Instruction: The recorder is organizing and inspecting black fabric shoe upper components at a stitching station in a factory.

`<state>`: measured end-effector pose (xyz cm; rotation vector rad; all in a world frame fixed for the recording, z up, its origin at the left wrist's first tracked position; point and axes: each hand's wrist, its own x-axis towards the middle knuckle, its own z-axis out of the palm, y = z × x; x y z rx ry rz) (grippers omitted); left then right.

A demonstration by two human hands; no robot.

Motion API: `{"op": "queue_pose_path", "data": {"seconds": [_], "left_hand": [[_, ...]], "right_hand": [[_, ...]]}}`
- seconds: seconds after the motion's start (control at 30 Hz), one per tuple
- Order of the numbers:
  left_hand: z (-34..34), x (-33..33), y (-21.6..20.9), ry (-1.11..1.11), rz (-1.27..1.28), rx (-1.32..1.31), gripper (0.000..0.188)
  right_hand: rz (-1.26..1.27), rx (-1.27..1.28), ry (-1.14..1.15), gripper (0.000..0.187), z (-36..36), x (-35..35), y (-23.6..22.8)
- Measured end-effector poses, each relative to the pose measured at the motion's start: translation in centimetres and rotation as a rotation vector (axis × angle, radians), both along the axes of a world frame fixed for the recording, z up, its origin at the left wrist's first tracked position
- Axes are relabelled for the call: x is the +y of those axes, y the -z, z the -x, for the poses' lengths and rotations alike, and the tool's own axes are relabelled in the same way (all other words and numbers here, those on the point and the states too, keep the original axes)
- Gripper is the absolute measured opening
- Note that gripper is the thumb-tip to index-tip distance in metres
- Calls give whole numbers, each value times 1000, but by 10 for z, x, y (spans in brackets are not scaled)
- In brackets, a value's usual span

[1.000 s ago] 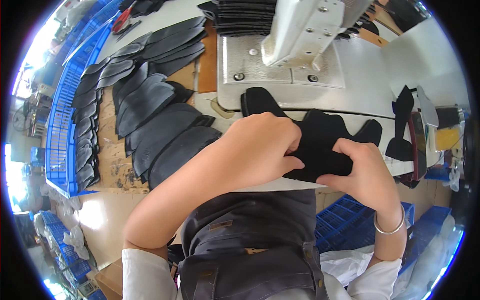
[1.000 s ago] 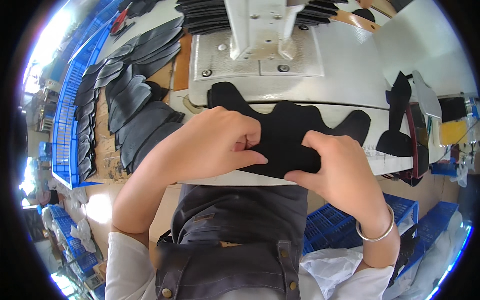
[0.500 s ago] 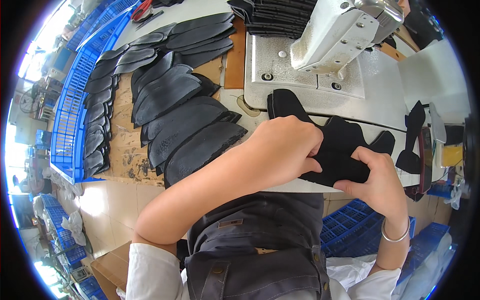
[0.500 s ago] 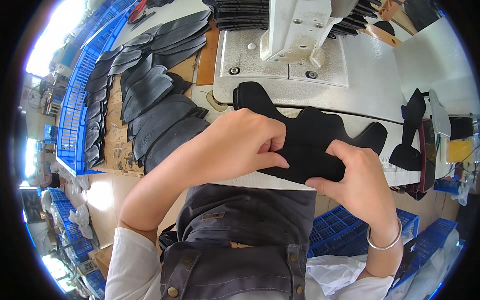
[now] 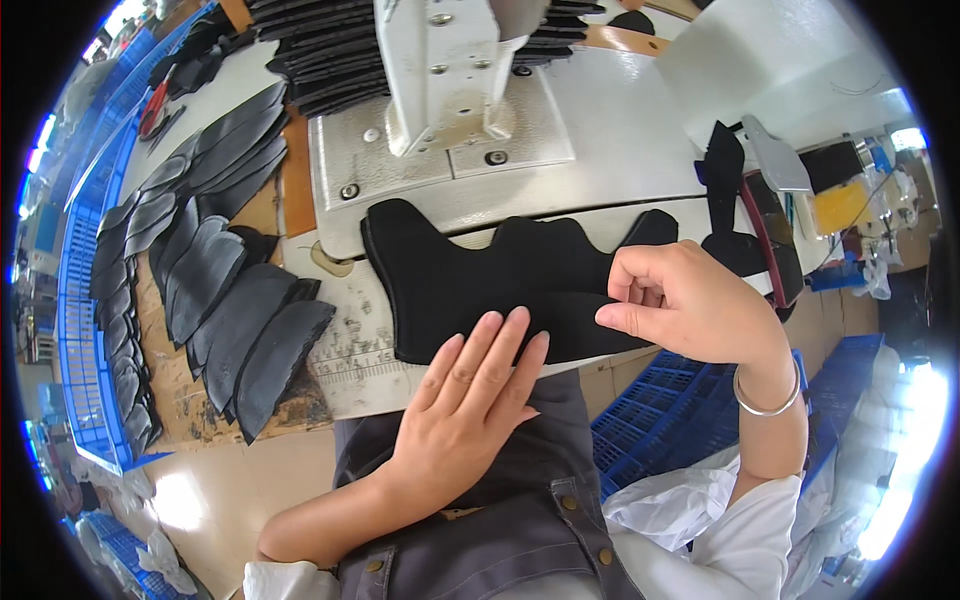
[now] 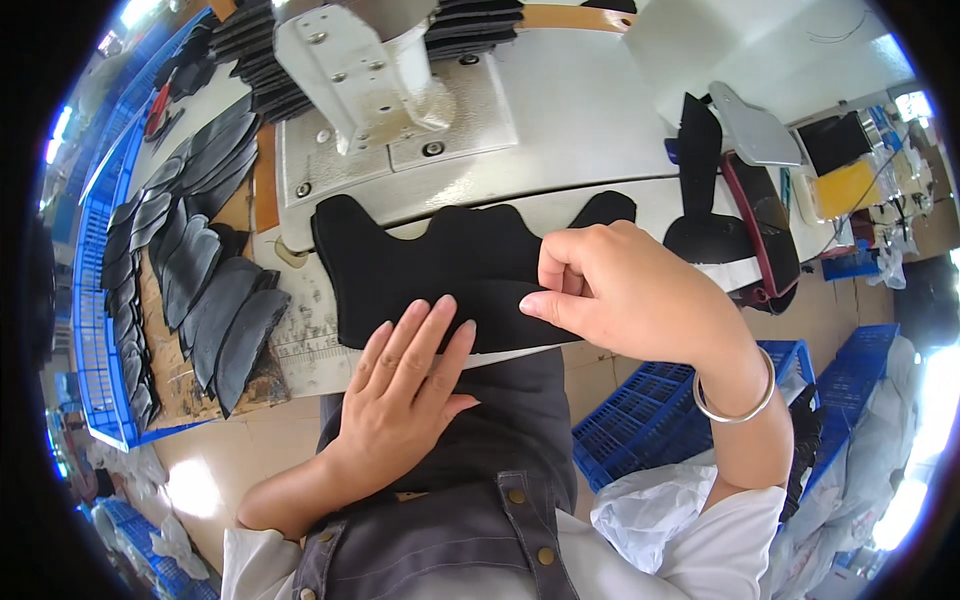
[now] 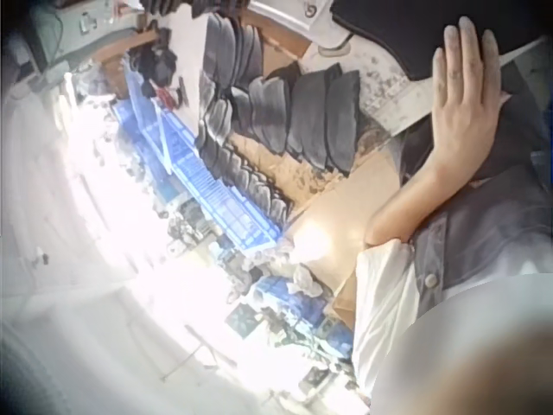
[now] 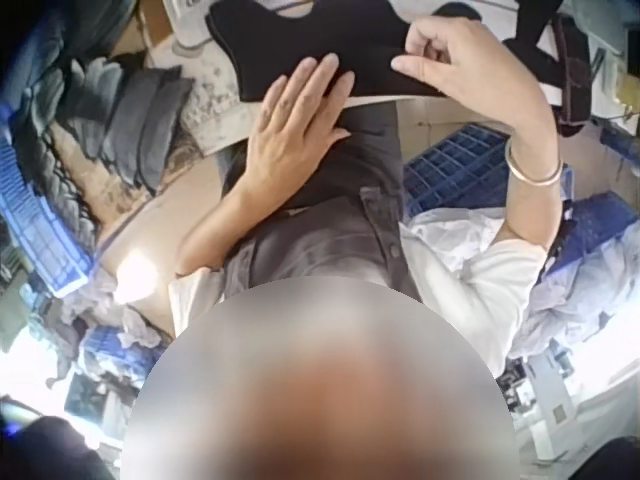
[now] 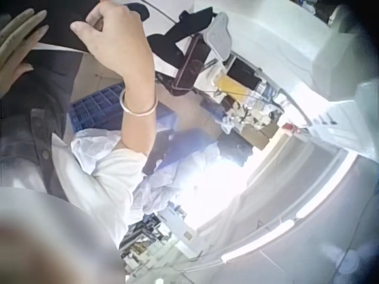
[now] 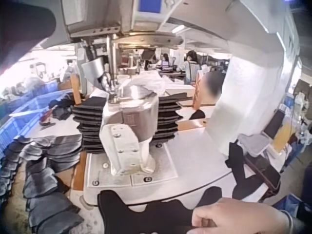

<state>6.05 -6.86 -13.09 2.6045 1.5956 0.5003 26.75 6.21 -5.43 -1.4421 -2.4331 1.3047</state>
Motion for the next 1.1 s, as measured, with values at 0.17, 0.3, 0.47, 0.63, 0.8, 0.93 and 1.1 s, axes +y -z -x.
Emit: {"op": "queue_pose_path", "data": {"seconds": [0.17, 0.3, 0.47, 0.63, 0.8, 0.93, 1.1], "left_hand": [[-2, -2, 3, -9, -38, 52, 61], [-1, 0, 2, -1, -66, 61, 49], [-1, 1, 0, 6, -72, 47, 47], [-2, 1, 3, 1, -87, 46, 45], [-14, 4, -3, -4, -112, 59, 37], [-30, 13, -2, 52, -31, -105, 66], [-40, 17, 2, -21, -104, 51, 84]], "right_hand": [[15, 28, -68, 25, -15, 4, 5], [66, -29, -44, 26, -11, 8, 4], [64, -82, -58, 25, -10, 9, 5], [7, -71, -61, 25, -12, 6, 6], [-98, -22, -73, 25, -17, -1, 12], [-74, -56, -42, 23, -13, -4, 6], [-182, -141, 4, 26, -11, -7, 3]]}}
